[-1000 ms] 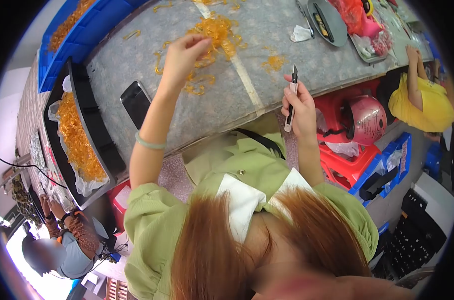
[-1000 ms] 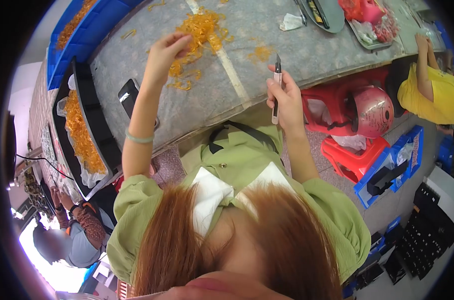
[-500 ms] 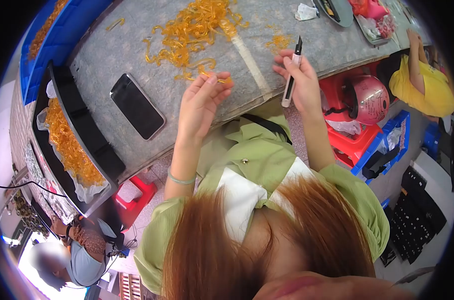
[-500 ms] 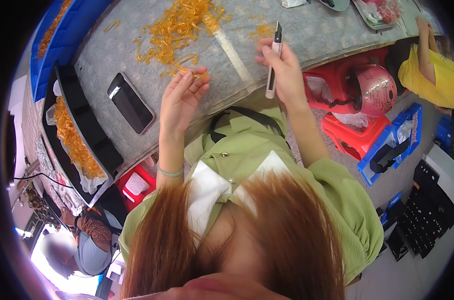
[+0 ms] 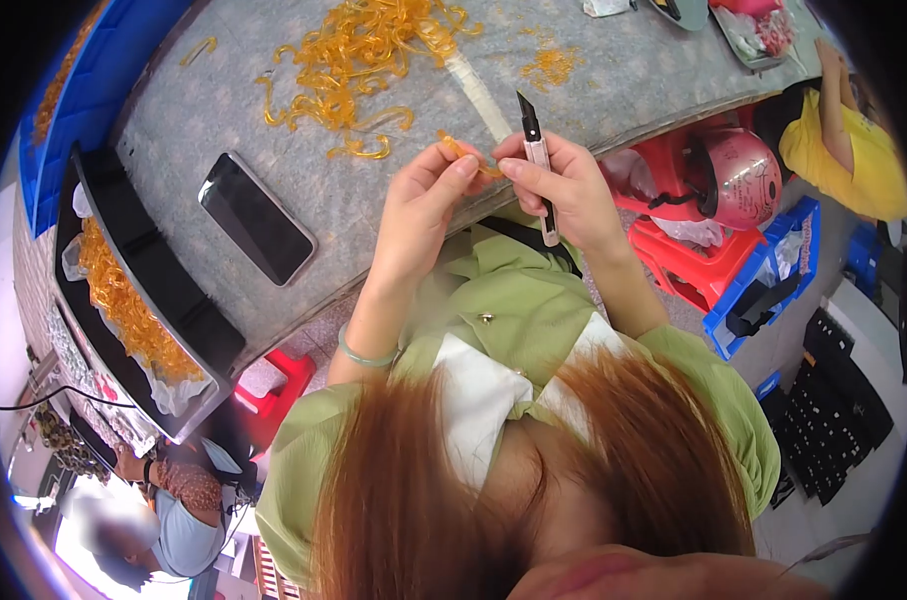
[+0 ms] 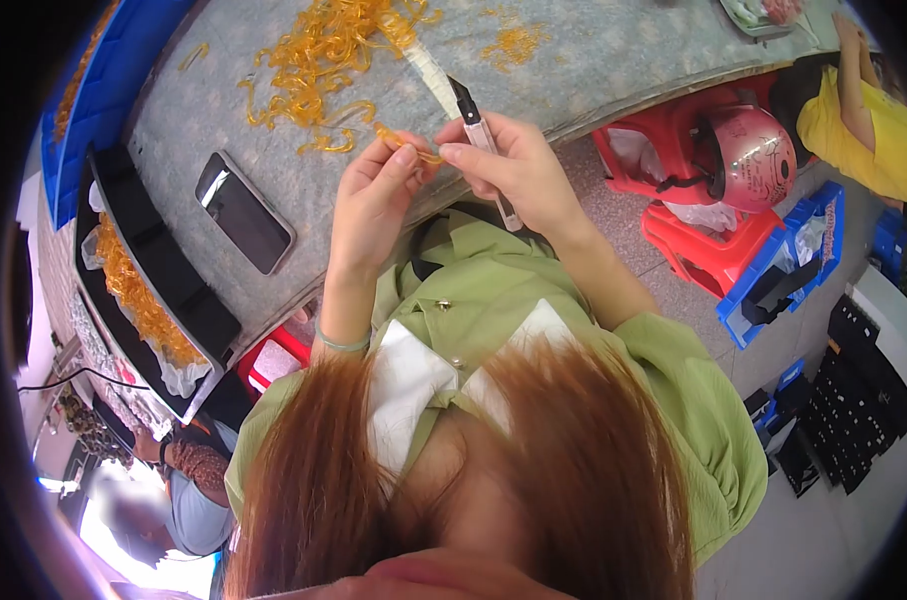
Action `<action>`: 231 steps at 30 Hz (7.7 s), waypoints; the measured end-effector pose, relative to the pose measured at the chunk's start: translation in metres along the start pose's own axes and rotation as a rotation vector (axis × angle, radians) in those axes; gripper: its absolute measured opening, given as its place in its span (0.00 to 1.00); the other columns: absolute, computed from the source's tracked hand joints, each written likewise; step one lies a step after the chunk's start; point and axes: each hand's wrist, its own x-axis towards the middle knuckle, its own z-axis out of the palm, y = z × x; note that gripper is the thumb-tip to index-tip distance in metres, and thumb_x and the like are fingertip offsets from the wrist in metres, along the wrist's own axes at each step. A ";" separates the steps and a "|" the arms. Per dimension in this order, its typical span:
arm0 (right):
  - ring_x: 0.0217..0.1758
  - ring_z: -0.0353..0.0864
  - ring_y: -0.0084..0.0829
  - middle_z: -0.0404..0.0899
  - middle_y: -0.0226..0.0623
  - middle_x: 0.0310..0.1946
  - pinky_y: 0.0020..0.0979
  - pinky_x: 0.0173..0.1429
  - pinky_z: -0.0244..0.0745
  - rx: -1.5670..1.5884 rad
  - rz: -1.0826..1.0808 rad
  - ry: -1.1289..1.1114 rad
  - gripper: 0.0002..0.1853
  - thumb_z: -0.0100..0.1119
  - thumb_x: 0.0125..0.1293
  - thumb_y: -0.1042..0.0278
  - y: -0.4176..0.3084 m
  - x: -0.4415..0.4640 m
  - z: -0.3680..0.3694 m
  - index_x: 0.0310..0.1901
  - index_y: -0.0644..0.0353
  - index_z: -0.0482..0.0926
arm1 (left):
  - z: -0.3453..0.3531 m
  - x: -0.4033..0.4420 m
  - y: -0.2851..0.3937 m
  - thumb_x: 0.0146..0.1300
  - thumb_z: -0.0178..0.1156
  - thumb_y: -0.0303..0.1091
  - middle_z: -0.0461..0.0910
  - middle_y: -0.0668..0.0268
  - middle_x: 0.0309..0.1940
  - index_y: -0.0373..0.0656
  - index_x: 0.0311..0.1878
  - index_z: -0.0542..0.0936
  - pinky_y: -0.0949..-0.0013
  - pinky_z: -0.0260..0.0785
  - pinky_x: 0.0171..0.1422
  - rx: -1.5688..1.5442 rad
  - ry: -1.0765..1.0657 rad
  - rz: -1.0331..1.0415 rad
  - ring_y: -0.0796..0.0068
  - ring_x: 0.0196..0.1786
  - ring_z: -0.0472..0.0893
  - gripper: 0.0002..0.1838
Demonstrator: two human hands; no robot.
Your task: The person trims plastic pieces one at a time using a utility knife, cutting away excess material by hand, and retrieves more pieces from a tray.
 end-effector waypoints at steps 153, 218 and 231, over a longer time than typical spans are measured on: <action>0.31 0.79 0.36 0.73 0.37 0.38 0.34 0.31 0.75 -1.478 -0.438 0.285 0.20 0.53 0.53 0.78 0.027 -0.046 -0.014 0.50 0.61 0.72 | 0.011 0.029 -0.033 0.45 0.65 0.30 0.74 0.68 0.28 0.43 0.26 0.77 0.60 0.54 0.52 1.413 0.240 0.636 0.63 0.43 0.71 0.06; 0.15 0.62 0.12 0.73 0.28 0.26 0.17 0.16 0.50 0.217 0.157 -0.023 0.09 0.54 0.65 0.66 0.003 0.008 -0.021 0.42 0.62 0.72 | 0.021 0.018 -0.008 0.62 0.59 0.28 0.77 0.70 0.33 0.37 0.42 0.75 0.82 0.64 0.39 0.227 0.074 0.047 0.88 0.35 0.71 0.08; 0.16 0.64 0.12 0.70 0.22 0.19 0.16 0.19 0.55 -0.027 -0.009 0.120 0.08 0.57 0.62 0.72 0.005 0.003 -0.015 0.41 0.64 0.75 | 0.021 0.015 -0.005 0.60 0.60 0.25 0.77 0.72 0.32 0.36 0.40 0.77 0.80 0.66 0.43 0.363 0.113 0.060 0.86 0.35 0.73 0.06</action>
